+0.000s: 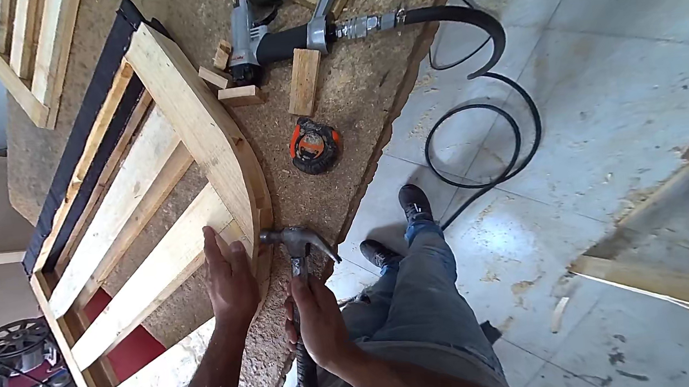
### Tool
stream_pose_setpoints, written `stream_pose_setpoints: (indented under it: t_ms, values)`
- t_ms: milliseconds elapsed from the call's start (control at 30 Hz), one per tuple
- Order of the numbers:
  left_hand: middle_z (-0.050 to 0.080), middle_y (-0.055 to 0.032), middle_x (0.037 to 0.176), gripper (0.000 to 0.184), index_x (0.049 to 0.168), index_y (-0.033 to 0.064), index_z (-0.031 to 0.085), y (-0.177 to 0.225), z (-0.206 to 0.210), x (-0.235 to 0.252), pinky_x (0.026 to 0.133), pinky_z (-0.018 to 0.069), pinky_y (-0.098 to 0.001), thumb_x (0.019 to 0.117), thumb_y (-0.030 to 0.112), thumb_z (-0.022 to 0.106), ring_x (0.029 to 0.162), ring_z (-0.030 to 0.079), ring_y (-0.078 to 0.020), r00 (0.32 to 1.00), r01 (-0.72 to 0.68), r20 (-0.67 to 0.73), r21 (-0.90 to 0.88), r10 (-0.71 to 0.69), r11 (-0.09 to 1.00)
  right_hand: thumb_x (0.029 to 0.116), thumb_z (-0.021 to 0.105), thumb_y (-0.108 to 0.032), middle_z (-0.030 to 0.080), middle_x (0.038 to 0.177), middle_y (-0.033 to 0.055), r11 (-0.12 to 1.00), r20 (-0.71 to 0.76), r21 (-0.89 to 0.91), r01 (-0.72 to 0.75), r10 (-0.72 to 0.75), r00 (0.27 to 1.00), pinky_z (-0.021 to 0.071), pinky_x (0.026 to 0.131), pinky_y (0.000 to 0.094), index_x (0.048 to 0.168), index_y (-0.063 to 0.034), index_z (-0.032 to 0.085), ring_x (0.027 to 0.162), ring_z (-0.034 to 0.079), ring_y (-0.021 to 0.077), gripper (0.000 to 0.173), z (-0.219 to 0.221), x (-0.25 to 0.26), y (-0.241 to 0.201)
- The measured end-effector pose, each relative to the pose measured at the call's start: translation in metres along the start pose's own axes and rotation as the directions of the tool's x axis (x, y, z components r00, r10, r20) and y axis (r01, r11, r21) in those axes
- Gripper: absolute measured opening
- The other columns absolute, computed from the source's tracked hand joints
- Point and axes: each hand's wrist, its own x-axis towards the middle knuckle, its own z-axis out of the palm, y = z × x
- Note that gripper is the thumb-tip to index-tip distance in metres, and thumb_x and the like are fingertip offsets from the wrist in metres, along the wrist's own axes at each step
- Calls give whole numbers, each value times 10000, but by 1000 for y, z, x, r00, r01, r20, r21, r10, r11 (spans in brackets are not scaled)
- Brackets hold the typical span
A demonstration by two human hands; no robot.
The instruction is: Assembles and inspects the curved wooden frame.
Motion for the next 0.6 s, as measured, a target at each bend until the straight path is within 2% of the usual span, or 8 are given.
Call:
stream_pose_setpoints:
  t_ms: [100,233,367,500,600]
  values:
    - [471,-200,1539,638,1659,227,172,-1,1,-2,1070,416,-647,1092,432,380,1346,521,-406,1000,5,-3,7,-5,1000,1101,307,-259,558,641,46,998,-59,56,30,-26,998,564,440,341,952,-11,515,458,574,171,357,9,5,-3]
    - [493,-205,1518,634,1656,217,181,3,0,-2,1042,442,-648,1094,410,400,1305,557,-406,1000,0,-4,20,0,1000,1112,309,-277,559,687,45,1000,-14,29,4,-4,1000,577,448,341,1034,-2,525,476,580,168,359,10,7,-5]
    - [500,-187,1516,633,1655,213,188,2,1,-3,1061,436,-628,1092,397,412,1320,549,-378,1000,3,-11,0,-3,1000,1105,277,-255,548,629,49,992,-62,113,51,-44,997,567,449,344,949,-4,509,461,571,173,376,10,9,-7]
    - [470,-150,1554,637,1650,229,209,1,0,-2,1059,444,-620,1081,409,432,1338,539,-354,1000,-4,-12,-47,4,999,1109,308,-291,546,648,39,998,-14,69,-5,6,1000,565,435,345,1021,1,517,458,567,170,370,0,7,4]
    - [444,-132,1579,637,1650,228,207,1,1,-3,1078,433,-606,1081,402,433,1361,523,-335,1000,1,-10,-71,-1,997,1120,299,-299,555,662,55,992,-32,102,-69,72,997,568,427,358,1038,13,515,452,564,183,388,-3,0,13]
